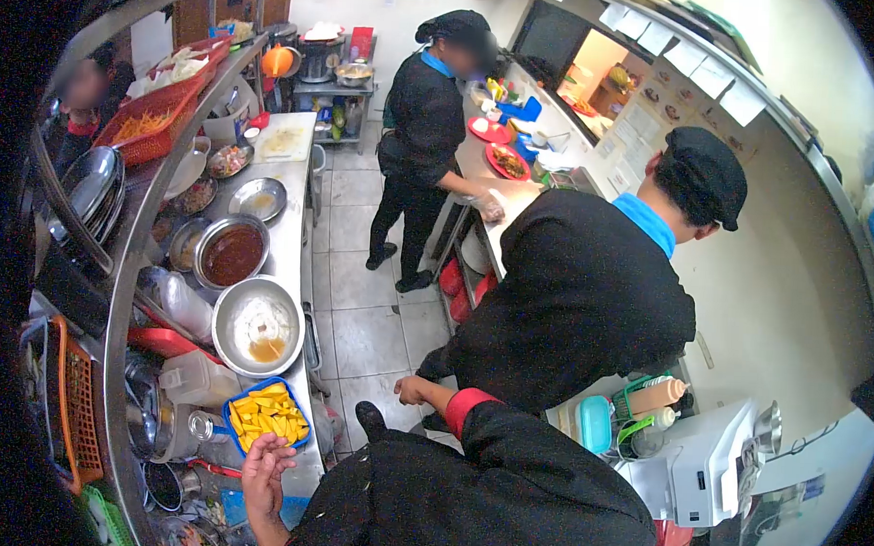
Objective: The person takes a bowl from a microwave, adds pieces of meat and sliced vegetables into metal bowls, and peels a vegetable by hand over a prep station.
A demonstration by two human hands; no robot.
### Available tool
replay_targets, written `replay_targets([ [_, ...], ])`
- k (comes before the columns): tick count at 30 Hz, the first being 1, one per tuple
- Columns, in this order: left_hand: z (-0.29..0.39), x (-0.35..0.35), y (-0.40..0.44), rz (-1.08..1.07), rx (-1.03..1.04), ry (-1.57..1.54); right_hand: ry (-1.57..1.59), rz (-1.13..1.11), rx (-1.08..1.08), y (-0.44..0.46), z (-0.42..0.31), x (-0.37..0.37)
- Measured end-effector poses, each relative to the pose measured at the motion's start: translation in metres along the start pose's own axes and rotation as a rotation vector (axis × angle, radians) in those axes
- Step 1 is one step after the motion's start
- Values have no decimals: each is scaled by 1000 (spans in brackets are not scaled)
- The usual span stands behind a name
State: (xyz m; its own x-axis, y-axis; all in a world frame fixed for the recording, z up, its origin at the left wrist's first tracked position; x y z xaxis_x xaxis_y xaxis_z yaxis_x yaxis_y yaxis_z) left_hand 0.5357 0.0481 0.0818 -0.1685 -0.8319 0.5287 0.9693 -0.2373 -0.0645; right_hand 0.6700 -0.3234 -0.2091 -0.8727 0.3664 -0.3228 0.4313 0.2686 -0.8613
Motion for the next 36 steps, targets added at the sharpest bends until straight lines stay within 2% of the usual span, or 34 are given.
replay_targets([
  [5,2,2,0,5,5,-6,12,-75,-6,20,12,8],
  [7,1,2,-1,11,2,-8,-95,-84,-27,19,9,9],
  [10,1,2,-2,13,-2,-5,-59,-26,43,3,4,7],
  [17,1,2,-2,10,-3,-1,-105,-21,33,-1,1,8],
  [29,3,3,-3,25,3,20,47,-161,65,37,26,13],
  [31,3,2,-4,31,9,14,182,-185,26,29,21,10],
  [36,2,1,-4,35,17,-7,-76,-52,-87,23,4,3],
])
Point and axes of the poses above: each hand's wrist, its own y-axis towards the middle knuckle, its own x-axis out of the palm, z = x × y, the point moved 7 cm from there along y, towards the middle knuckle, and after that the axes turned 8 degrees about -z, right-handed, at the moved point
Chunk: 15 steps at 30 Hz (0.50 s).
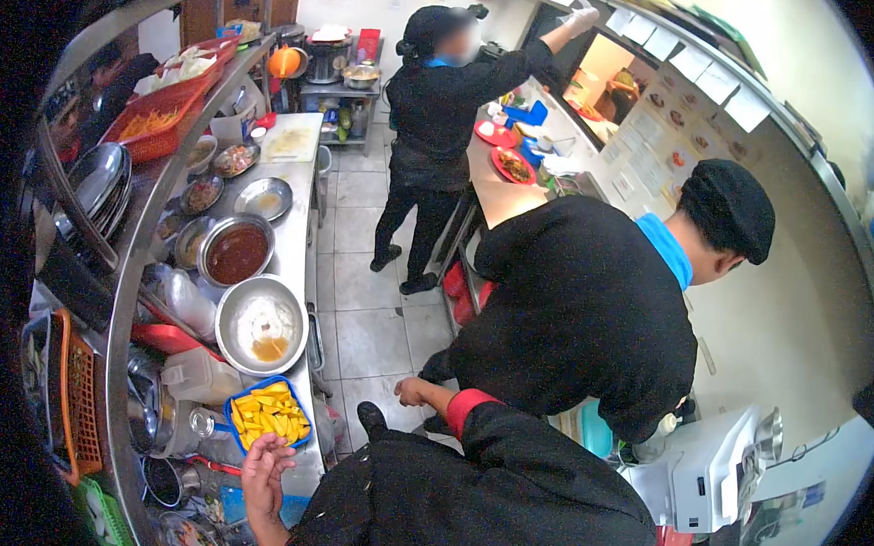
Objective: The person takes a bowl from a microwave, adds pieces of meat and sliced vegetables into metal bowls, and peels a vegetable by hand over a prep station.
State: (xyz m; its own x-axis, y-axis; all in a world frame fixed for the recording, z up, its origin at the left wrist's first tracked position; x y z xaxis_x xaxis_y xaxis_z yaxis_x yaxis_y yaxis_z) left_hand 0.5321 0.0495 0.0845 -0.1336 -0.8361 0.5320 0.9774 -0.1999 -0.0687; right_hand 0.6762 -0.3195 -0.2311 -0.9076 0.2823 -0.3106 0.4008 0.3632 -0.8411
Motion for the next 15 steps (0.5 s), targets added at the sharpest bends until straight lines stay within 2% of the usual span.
replay_targets([
  [2,0,0,0,4,4,-3,-96,34,-22,0,-3,-1],
  [4,2,1,-1,15,1,4,43,47,-10,-2,-1,-2],
  [8,1,-1,-1,22,-10,8,58,16,24,-4,-1,0],
  [11,1,-2,-1,23,-5,10,-81,63,66,-19,-13,-6],
  [15,2,-3,-2,29,-9,2,52,-9,100,-4,2,0],
])
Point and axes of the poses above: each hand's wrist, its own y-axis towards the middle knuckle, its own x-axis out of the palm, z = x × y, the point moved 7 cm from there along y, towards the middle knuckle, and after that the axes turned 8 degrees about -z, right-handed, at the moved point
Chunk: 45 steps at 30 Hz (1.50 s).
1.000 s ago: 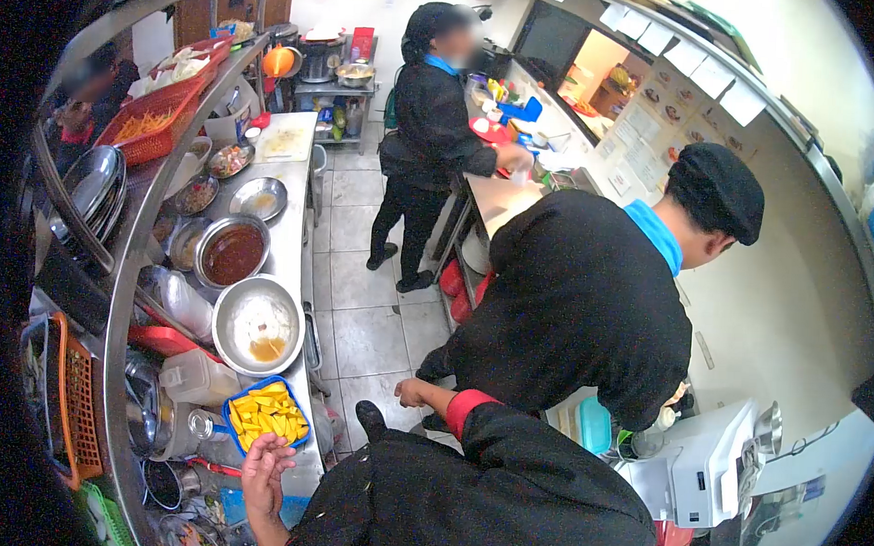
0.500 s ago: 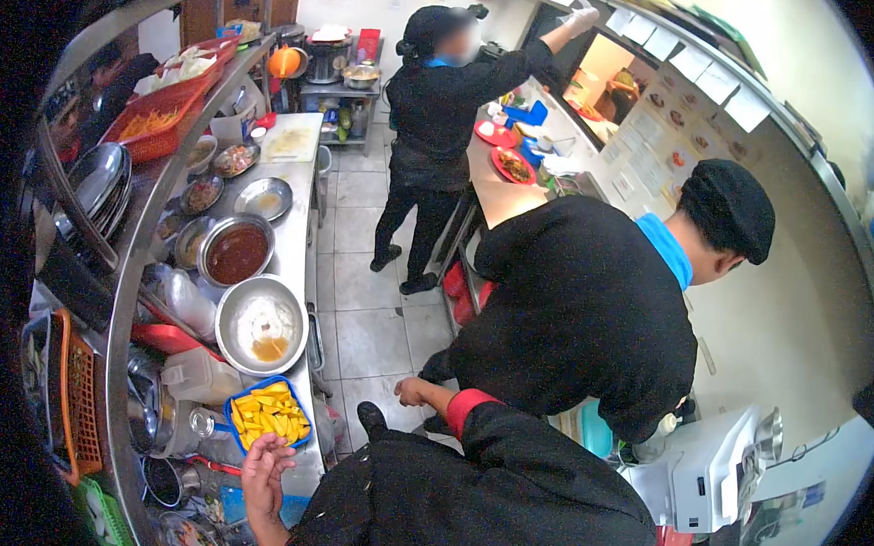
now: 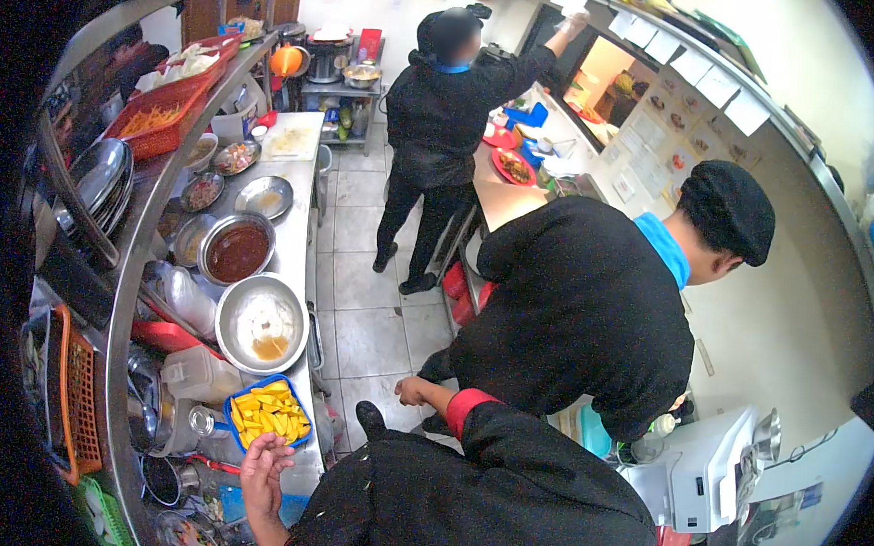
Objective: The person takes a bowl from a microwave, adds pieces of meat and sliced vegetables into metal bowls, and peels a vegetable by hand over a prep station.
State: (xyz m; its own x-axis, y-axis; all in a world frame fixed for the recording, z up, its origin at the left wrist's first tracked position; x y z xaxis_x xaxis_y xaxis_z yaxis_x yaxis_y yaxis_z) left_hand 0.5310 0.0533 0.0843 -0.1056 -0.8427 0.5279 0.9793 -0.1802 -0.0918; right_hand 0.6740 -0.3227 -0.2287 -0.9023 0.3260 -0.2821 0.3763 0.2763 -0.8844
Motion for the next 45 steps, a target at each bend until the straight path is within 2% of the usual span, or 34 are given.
replay_targets([
  [2,0,1,0,1,3,-3,23,-38,-20,6,3,2],
  [7,2,2,-3,12,-8,-1,-41,36,-97,-1,-6,-3],
  [10,4,4,-6,29,-6,15,-73,86,-25,-27,-16,-6],
  [13,4,0,-7,9,10,21,-205,127,-63,-42,-33,-15],
  [14,4,-3,-10,48,15,18,-165,169,-96,-49,-36,-17],
  [15,8,1,-10,39,-12,44,-148,117,-46,-49,-34,-18],
  [16,11,0,-12,50,-37,66,-285,179,-166,-40,-35,-20],
  [17,9,-4,-14,35,-40,63,-276,214,-243,-26,-28,-20],
  [18,14,-1,-14,-5,-38,116,-180,160,-154,-25,-26,-18],
  [21,24,-3,-23,-7,7,129,-139,66,-240,-3,-19,-13],
  [24,31,-9,-36,56,45,130,-71,49,-75,-14,-31,-16],
  [26,28,-17,-49,104,83,124,-17,47,-81,-8,-35,-28],
  [29,28,-22,-75,243,106,103,220,132,-117,7,-41,-65],
  [31,29,-22,-91,311,112,120,329,304,-200,12,-62,-115],
  [33,30,-21,-103,375,116,137,207,547,-343,-11,-125,-180],
  [34,30,-20,-107,410,133,137,-104,833,-497,35,-131,-236],
  [35,31,-19,-110,444,147,138,-57,894,-609,-1,-190,-263],
  [36,31,-17,-111,457,152,147,115,769,-672,-73,-268,-268],
  [37,30,-16,-113,483,165,149,99,825,-890,-86,-317,-293],
  [38,31,-14,-113,509,176,151,234,723,-1047,-138,-381,-296],
  [39,33,-9,-113,523,178,158,189,750,-1173,-177,-435,-304],
  [40,35,-4,-113,568,164,150,115,686,-1225,-212,-485,-310],
  [41,35,-1,-112,612,152,141,57,735,-1354,-249,-528,-309],
  [42,36,4,-110,625,154,148,106,631,-1463,-276,-568,-308],
  [45,32,19,-103,696,150,134,-107,669,-1548,-327,-668,-316],
])
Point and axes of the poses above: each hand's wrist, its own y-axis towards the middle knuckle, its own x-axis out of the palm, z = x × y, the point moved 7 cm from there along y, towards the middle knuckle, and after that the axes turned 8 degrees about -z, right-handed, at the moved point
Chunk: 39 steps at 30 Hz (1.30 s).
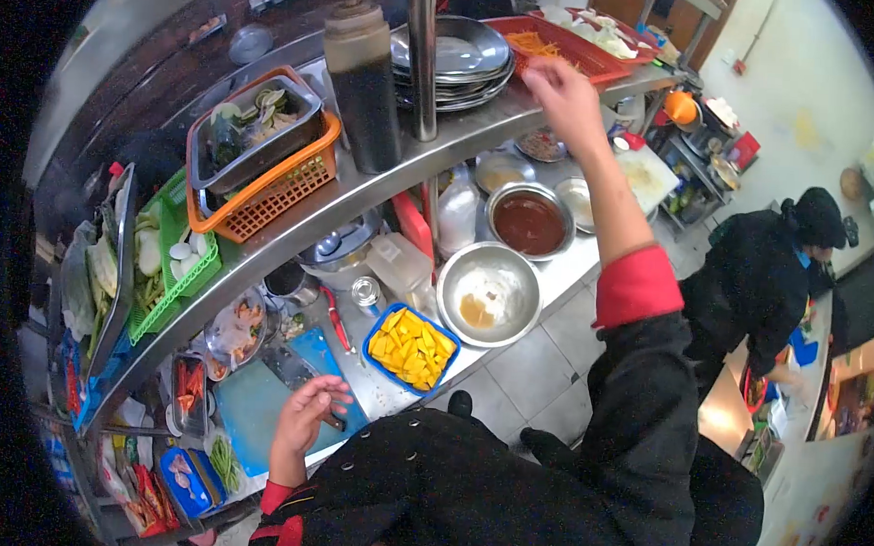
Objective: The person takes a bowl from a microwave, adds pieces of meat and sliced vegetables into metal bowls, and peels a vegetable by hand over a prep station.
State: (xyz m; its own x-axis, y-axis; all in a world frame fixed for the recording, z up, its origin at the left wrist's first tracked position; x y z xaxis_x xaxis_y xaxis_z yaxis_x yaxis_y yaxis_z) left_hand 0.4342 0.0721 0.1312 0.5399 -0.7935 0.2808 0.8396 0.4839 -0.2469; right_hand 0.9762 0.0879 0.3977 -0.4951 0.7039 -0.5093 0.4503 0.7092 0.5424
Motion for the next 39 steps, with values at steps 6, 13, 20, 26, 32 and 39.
replay_targets([
  [6,5,34,-8,135,146,-35,-313,-119,-77,131,6,35],
  [13,-8,53,-36,357,241,-30,-625,-374,49,218,83,62],
  [20,-25,71,-52,474,284,-56,-499,-292,-205,247,60,-11],
  [26,-26,80,-56,598,281,-76,49,-280,-53,204,48,-87],
  [32,-17,77,-50,488,192,-45,123,-223,-241,92,54,-129],
  [39,-33,79,-39,452,135,-78,449,-565,-18,-61,95,-31],
])
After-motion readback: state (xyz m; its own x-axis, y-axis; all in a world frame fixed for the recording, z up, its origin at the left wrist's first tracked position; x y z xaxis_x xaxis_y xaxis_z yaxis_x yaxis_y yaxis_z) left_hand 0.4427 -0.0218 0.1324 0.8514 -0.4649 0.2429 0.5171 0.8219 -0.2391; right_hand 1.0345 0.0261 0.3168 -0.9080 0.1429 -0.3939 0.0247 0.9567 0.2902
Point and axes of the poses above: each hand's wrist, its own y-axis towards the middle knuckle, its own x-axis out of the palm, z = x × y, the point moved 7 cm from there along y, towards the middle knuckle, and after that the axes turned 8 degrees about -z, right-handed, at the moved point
